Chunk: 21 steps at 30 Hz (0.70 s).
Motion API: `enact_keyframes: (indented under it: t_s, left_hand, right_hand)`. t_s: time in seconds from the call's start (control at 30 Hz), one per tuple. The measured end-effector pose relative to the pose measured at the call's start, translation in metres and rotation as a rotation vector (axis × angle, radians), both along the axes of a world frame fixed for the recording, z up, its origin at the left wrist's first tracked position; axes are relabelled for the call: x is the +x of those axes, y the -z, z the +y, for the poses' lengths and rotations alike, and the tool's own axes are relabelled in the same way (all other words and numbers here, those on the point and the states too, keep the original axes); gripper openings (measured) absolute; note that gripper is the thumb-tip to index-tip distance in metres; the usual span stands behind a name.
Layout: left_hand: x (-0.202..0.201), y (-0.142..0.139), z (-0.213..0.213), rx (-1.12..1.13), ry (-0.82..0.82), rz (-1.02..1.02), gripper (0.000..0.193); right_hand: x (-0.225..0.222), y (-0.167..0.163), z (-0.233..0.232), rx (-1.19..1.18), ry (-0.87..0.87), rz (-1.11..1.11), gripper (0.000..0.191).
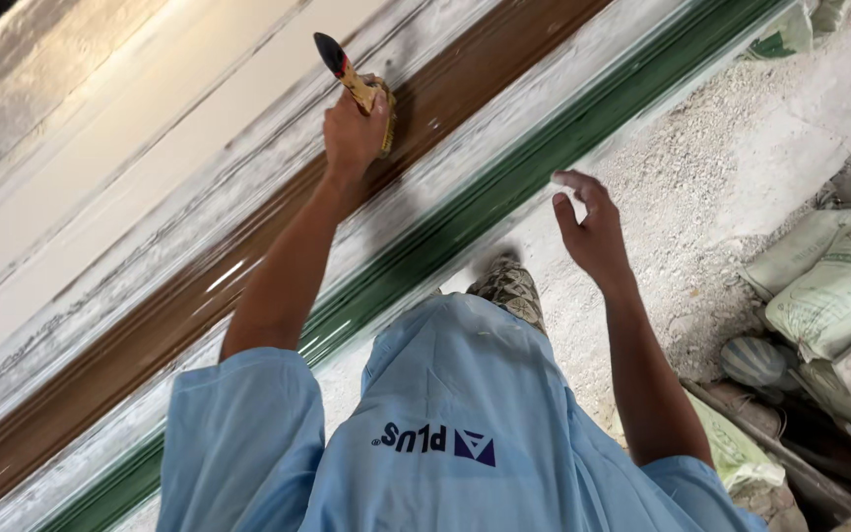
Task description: The person wipes a flat board with a pink sponge, wrings out a white cloth, and arranges long white and green mold strips on the workshop floor. They dip a brush into a bucket of yellowish liquid and brush the liquid along the surfaces of the mold strips, then scrape residue from a bowl with a scraper.
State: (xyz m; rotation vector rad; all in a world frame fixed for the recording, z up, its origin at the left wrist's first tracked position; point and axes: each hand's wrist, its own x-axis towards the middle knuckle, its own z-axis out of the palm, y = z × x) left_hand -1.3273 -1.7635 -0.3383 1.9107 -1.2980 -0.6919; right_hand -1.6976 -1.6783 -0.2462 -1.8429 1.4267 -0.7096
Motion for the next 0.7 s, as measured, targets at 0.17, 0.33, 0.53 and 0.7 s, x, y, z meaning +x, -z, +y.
enact_keyframes:
  t_s: [0.17, 0.33, 0.53, 0.7]
  left_hand:
    - [-0.083, 0.008, -0.084, 0.004, -0.025, -0.016, 0.033]
    - [-0.171, 0.006, -0.172, 0.092, -0.038, -0.016, 0.036]
    - [-0.258, -0.006, -0.25, 0.133, -0.115, -0.054, 0.036]
    - [-0.319, -0.001, -0.33, 0.166, -0.097, -0.124, 0.039]
  right_hand:
    - [-0.077, 0.018, -0.122, -0.075, 0.033, 0.057, 0.021]
    - [-0.185, 0.042, -0.261, -0.018, 0.115, 0.133, 0.024]
    - [-0.257, 0.069, -0.428, 0.011, -0.003, 0.35, 0.033]
    - [-0.272, 0.076, -0.508, 0.142, -0.105, 0.54, 0.045]
